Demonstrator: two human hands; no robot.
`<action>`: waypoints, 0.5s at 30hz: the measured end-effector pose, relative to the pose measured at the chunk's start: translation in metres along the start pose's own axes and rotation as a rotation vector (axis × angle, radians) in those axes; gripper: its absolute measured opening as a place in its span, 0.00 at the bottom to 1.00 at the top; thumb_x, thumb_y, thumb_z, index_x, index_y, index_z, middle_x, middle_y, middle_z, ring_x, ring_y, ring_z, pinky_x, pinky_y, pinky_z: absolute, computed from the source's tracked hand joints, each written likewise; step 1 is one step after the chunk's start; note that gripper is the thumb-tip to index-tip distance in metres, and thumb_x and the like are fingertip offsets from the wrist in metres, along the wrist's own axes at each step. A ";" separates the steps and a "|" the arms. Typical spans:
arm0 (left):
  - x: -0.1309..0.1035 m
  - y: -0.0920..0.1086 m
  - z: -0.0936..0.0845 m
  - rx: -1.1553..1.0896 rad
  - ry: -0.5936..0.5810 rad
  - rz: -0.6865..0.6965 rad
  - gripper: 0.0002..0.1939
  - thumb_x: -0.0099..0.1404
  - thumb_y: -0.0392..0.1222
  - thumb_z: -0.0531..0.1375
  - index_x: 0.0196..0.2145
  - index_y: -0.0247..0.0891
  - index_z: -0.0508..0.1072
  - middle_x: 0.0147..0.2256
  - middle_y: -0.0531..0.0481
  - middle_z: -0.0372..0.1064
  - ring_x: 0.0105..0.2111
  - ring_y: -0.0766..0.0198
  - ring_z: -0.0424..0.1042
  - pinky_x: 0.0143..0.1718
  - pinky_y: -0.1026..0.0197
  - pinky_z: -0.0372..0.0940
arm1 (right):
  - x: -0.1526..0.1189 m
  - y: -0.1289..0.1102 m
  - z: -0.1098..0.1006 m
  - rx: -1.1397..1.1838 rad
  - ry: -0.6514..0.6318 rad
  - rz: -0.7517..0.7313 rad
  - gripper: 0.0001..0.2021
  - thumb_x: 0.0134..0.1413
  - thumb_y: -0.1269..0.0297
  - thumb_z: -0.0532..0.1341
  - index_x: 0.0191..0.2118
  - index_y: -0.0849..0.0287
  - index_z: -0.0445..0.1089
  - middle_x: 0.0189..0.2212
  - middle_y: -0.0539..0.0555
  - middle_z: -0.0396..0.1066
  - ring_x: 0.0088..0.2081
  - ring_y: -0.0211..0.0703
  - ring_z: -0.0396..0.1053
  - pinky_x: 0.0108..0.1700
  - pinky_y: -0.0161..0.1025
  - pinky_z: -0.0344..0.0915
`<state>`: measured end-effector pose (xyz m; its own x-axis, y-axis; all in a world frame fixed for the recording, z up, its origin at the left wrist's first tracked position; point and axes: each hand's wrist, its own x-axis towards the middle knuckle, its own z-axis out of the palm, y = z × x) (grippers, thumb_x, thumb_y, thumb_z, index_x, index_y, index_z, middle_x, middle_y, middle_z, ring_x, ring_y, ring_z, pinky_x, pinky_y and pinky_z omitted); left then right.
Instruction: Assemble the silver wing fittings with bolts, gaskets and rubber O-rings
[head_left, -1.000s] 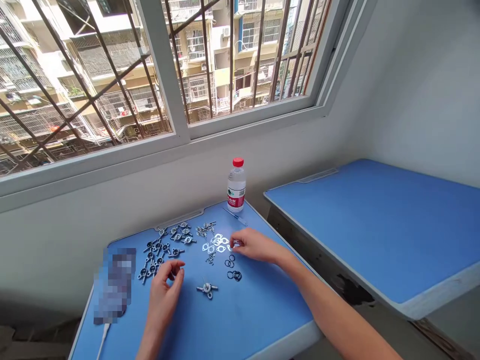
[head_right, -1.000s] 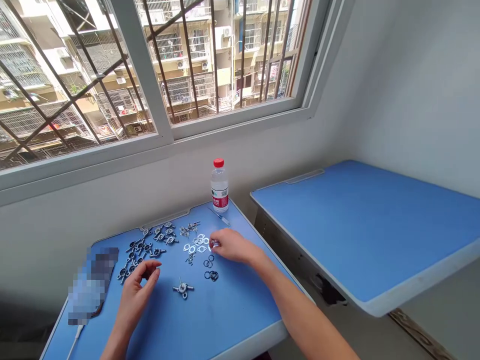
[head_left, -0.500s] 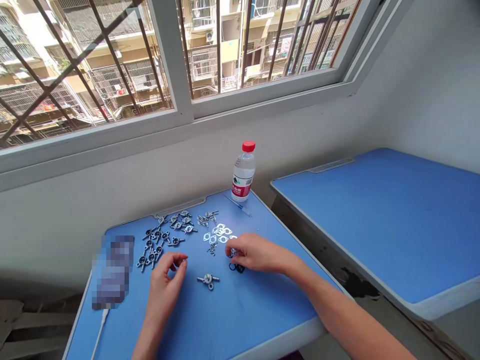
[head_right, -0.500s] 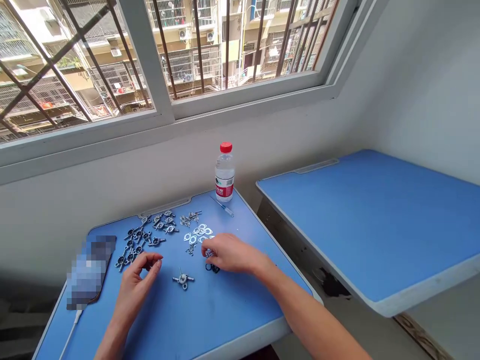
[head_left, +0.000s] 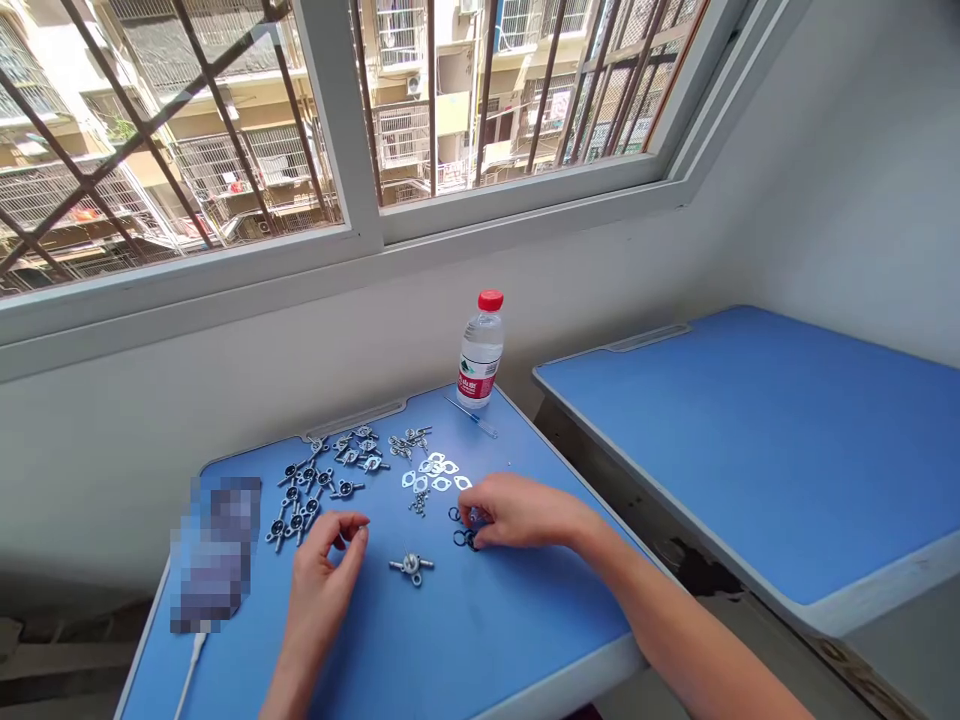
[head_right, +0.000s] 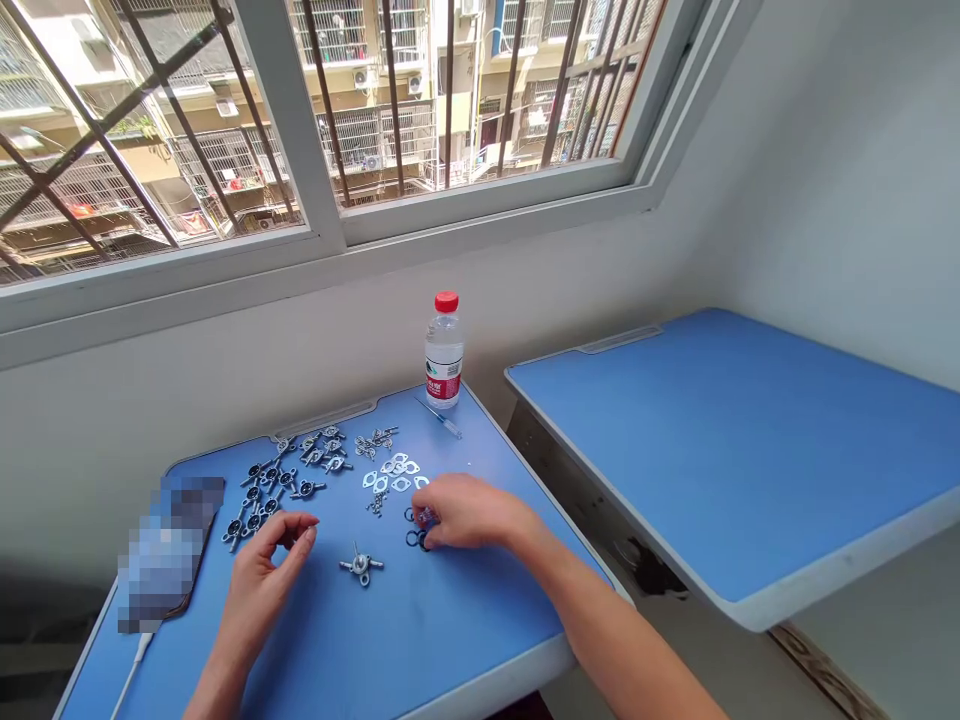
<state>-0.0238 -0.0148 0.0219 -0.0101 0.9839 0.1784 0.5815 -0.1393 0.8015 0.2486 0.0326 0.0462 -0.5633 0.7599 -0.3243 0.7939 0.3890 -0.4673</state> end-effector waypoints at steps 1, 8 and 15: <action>0.000 0.000 0.000 0.002 0.004 0.000 0.14 0.62 0.52 0.57 0.32 0.41 0.75 0.30 0.49 0.71 0.30 0.59 0.68 0.33 0.60 0.65 | 0.001 0.000 0.001 -0.011 -0.005 -0.001 0.07 0.50 0.66 0.67 0.38 0.55 0.75 0.30 0.51 0.73 0.35 0.45 0.68 0.29 0.34 0.50; 0.000 0.004 0.000 0.010 0.004 0.004 0.14 0.61 0.52 0.57 0.31 0.41 0.75 0.29 0.49 0.70 0.30 0.59 0.68 0.32 0.60 0.65 | 0.006 0.001 0.003 0.035 0.042 0.014 0.02 0.52 0.68 0.65 0.34 0.56 0.73 0.30 0.51 0.73 0.35 0.45 0.68 0.29 0.35 0.50; 0.001 0.005 0.001 0.009 0.007 0.004 0.14 0.61 0.52 0.56 0.31 0.41 0.75 0.29 0.49 0.71 0.30 0.59 0.68 0.33 0.59 0.66 | 0.009 0.003 0.004 0.104 0.111 0.046 0.02 0.54 0.69 0.64 0.31 0.56 0.71 0.28 0.49 0.72 0.31 0.41 0.66 0.29 0.35 0.51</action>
<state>-0.0198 -0.0146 0.0252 -0.0136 0.9825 0.1858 0.5890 -0.1423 0.7955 0.2447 0.0386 0.0383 -0.4938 0.8309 -0.2566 0.7869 0.3014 -0.5384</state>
